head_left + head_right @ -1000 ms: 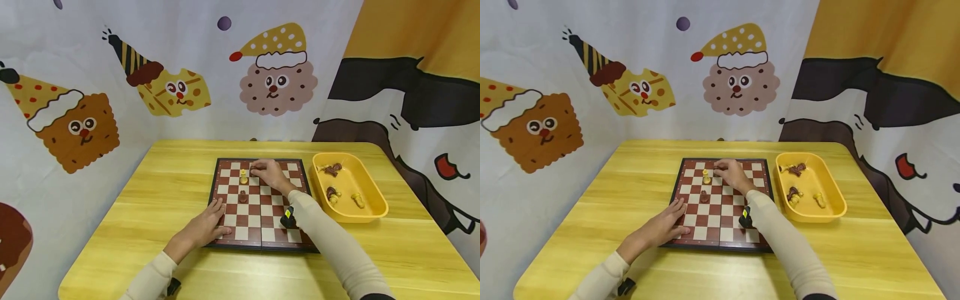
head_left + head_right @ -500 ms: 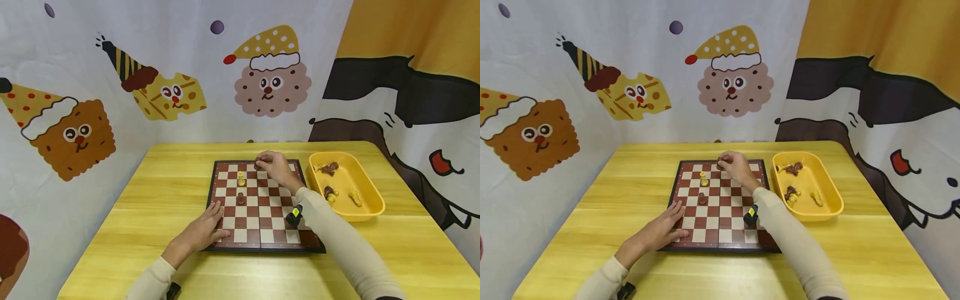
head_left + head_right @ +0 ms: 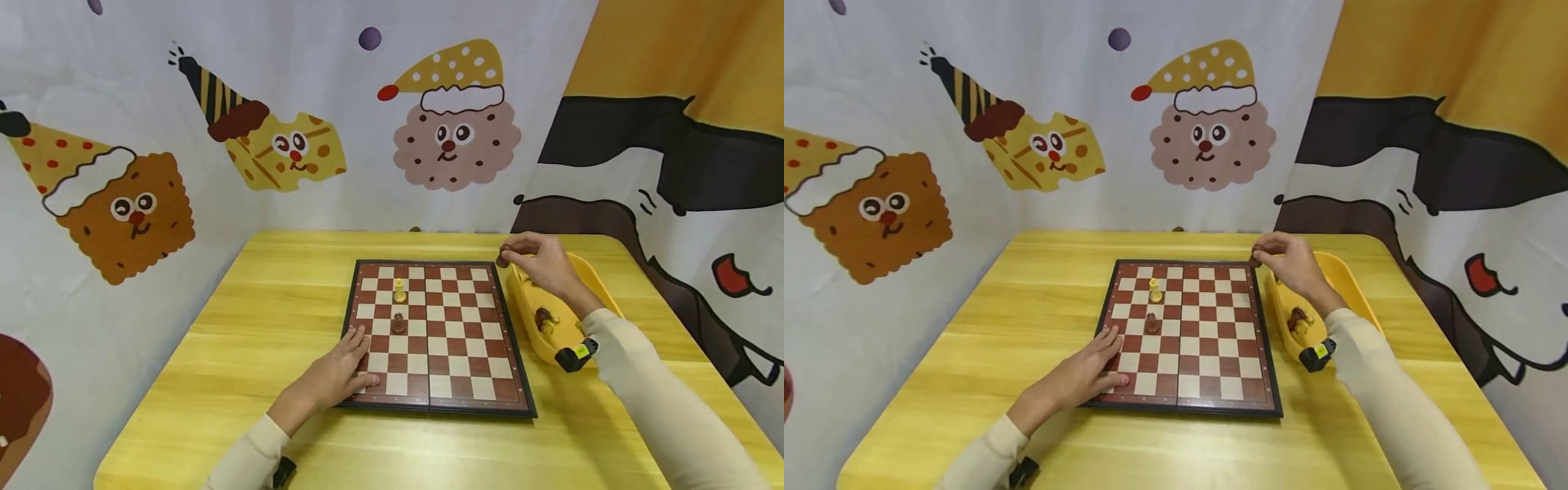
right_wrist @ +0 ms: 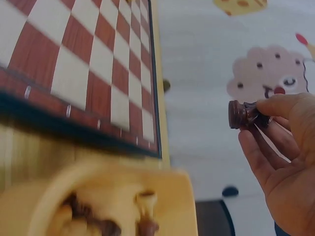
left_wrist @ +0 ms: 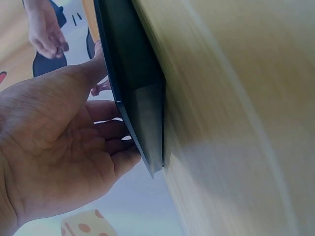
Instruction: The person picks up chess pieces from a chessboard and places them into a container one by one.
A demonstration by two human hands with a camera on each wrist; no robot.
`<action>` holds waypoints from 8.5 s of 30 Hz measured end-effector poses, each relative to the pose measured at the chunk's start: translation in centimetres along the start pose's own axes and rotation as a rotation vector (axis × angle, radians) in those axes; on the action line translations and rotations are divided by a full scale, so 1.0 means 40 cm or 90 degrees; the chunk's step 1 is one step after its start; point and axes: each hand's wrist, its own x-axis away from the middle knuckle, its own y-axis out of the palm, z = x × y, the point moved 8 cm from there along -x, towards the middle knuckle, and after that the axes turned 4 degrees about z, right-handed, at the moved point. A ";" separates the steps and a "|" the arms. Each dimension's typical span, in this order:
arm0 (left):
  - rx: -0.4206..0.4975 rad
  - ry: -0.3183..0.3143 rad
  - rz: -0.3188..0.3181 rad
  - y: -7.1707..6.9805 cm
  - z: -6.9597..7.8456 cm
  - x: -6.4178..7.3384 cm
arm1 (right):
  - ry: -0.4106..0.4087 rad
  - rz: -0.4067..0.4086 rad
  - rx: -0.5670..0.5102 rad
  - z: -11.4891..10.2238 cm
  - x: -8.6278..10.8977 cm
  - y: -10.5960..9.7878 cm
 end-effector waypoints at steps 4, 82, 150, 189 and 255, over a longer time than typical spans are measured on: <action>-0.002 0.000 0.000 -0.003 0.000 -0.004 | 0.031 0.026 0.001 0.032 0.025 -0.056; 0.004 -0.009 -0.001 -0.003 0.007 -0.005 | -0.032 -0.246 -0.065 -0.074 -0.035 0.509; 0.032 -0.033 0.004 -0.003 0.004 -0.016 | 0.023 -0.052 -0.051 0.039 -0.027 0.111; 0.012 -0.031 0.002 -0.010 -0.003 -0.013 | 0.062 0.013 -0.010 0.166 0.007 -0.069; -0.009 -0.056 -0.040 -0.023 0.017 -0.042 | -0.053 -0.307 -0.143 -0.135 0.101 0.506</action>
